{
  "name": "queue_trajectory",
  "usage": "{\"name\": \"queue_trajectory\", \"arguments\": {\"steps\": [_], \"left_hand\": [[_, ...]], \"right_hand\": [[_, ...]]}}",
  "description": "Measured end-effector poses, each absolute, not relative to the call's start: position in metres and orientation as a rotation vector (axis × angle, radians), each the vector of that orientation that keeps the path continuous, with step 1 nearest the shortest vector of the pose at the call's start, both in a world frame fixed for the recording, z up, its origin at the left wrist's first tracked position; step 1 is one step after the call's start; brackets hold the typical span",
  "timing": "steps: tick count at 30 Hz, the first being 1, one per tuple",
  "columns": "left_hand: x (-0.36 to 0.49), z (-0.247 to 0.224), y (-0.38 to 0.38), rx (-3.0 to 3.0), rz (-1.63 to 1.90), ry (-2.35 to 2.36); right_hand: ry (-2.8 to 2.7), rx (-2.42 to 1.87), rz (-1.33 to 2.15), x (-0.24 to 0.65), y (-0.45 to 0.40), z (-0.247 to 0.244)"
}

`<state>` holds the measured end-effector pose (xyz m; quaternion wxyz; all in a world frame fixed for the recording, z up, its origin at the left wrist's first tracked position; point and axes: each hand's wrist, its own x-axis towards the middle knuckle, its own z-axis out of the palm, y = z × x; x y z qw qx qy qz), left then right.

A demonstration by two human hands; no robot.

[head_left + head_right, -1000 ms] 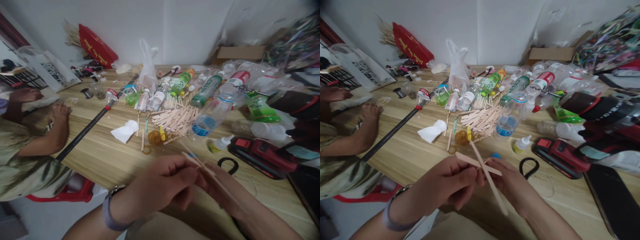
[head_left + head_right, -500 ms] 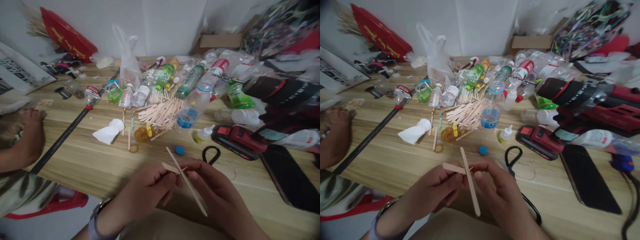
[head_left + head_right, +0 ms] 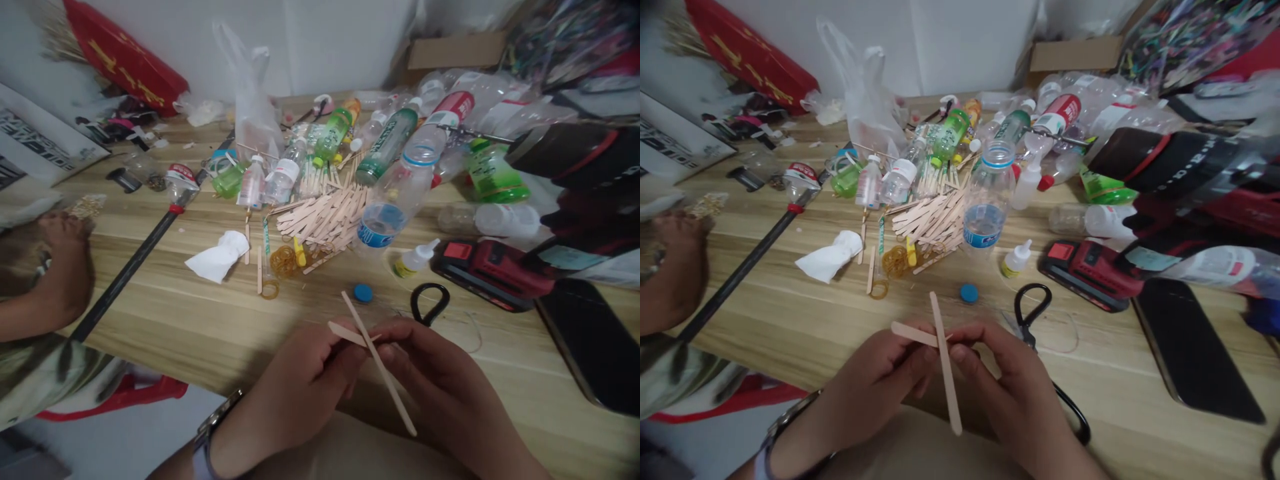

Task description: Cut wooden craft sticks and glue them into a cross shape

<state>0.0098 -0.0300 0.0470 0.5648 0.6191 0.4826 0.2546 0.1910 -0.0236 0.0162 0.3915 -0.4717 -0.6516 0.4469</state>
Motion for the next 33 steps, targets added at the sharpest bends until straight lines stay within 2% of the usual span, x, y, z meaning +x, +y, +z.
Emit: {"name": "queue_trajectory", "arguments": {"steps": [9, 20, 28, 33], "left_hand": [[0.009, 0.039, -0.036, 1.31, 0.823, 1.227], [0.006, 0.044, -0.031, 1.337, 0.762, 1.047], [0.002, 0.044, -0.032, 1.345, 0.706, 1.064], [0.002, 0.042, -0.032, 1.399, 0.695, 1.092]], "right_hand": [[-1.597, -1.241, 1.116, 0.185, -0.027, 0.018], [-1.852, -1.108, 1.209, 0.198, -0.021, 0.027], [-2.057, -0.968, 0.772, 0.193, -0.01, 0.011], [-2.036, -0.855, 0.84, 0.192, -0.01, 0.009]]}}
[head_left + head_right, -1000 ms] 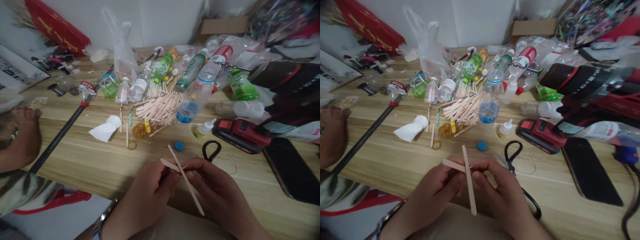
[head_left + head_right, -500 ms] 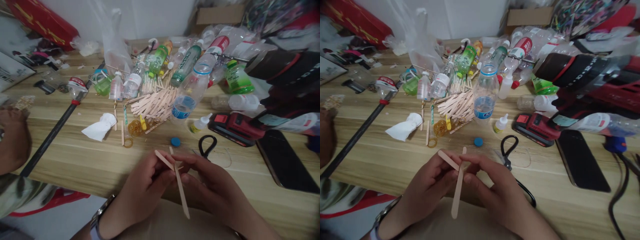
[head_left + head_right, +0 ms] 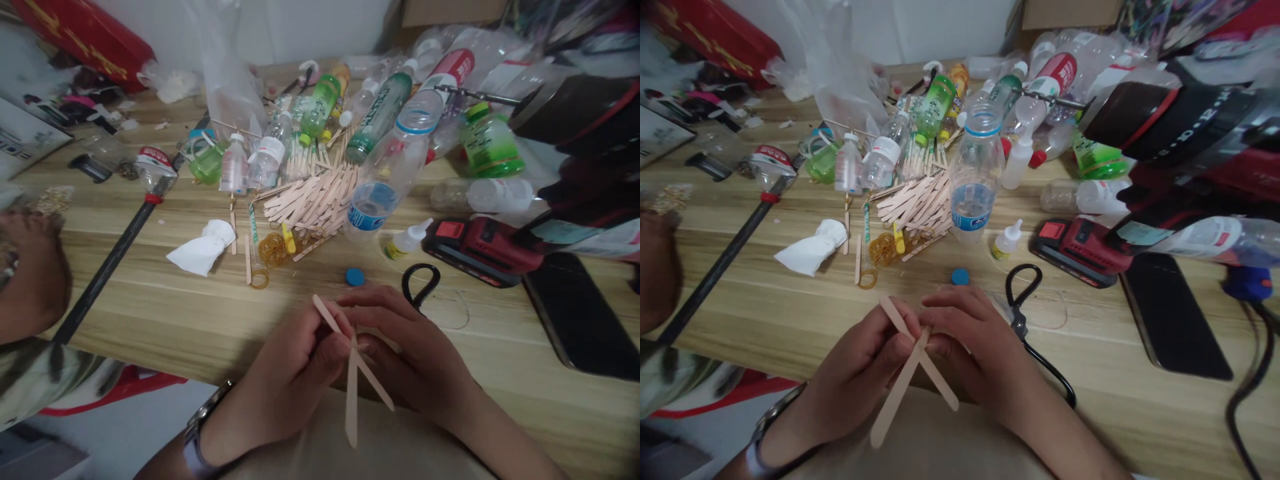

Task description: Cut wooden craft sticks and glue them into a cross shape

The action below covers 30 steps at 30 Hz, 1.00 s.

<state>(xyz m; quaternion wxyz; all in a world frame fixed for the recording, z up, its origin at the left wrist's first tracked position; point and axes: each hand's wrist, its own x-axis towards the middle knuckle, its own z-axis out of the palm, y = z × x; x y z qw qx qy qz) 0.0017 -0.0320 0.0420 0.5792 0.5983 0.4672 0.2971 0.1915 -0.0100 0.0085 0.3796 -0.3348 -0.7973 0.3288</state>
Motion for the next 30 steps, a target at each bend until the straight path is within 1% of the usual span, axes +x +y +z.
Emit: {"name": "queue_trajectory", "arguments": {"steps": [7, 16, 25, 30], "left_hand": [[0.002, 0.045, -0.033, 1.458, 0.709, 1.117], [0.003, 0.049, -0.035, 1.382, 0.714, 1.092], [0.001, 0.042, -0.038, 1.193, 0.723, 1.04], [-0.001, 0.04, -0.036, 1.039, 0.637, 1.075]], "right_hand": [[-1.978, -0.896, 0.972, 0.189, -0.014, 0.011], [-1.973, -0.911, 0.95, 0.189, -0.018, 0.014], [-1.956, -0.929, 0.961, 0.187, -0.019, 0.011], [-1.914, -1.015, 0.965, 0.188, -0.022, 0.007]]}}
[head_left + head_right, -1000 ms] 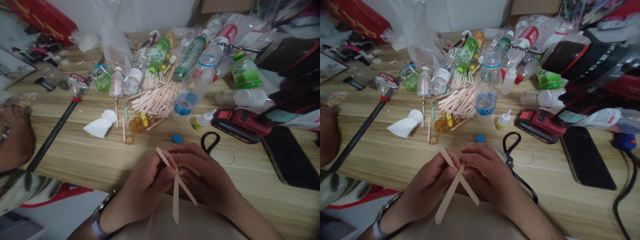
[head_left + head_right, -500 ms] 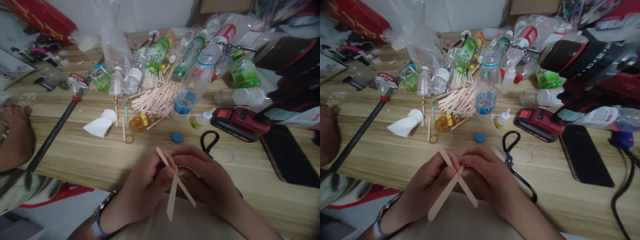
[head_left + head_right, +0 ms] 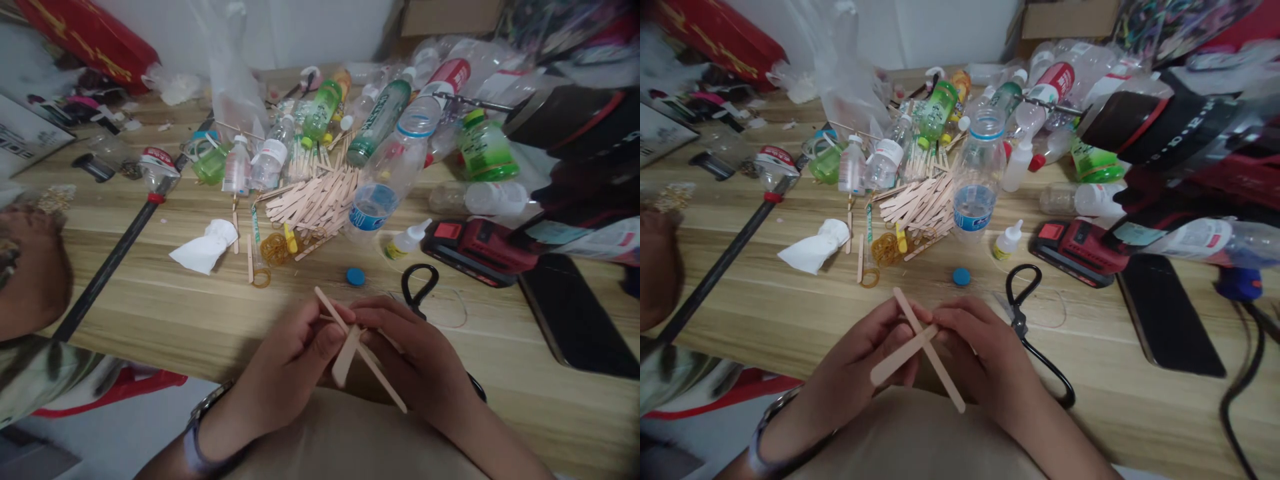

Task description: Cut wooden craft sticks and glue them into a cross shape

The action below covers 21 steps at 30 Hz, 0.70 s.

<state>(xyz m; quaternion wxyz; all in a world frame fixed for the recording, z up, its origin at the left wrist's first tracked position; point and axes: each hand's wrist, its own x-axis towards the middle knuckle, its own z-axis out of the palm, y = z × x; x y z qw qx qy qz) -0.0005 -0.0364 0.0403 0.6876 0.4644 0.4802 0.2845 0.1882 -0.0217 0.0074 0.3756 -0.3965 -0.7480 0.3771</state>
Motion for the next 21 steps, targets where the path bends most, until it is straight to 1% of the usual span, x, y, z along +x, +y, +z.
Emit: {"name": "queue_trajectory", "arguments": {"steps": [2, 6, 15, 18, 21], "left_hand": [[-0.001, 0.04, -0.035, 1.036, 0.601, 1.106], [-0.003, 0.04, -0.034, 1.253, 0.557, 1.199], [-0.002, 0.049, -0.036, 1.526, 0.688, 1.35], [-0.001, 0.05, -0.035, 1.556, 0.686, 1.345], [-0.002, 0.052, -0.036, 1.568, 0.629, 1.364]], "right_hand": [[-1.88, -1.082, 0.962, 0.188, -0.022, 0.007], [-1.864, -1.173, 0.932, 0.189, -0.023, 0.007], [-1.882, -1.154, 0.987, 0.183, -0.028, 0.024], [-1.912, -1.124, 1.033, 0.186, -0.03, 0.025], [-1.938, -1.125, 1.008, 0.201, -0.027, 0.021]]}}
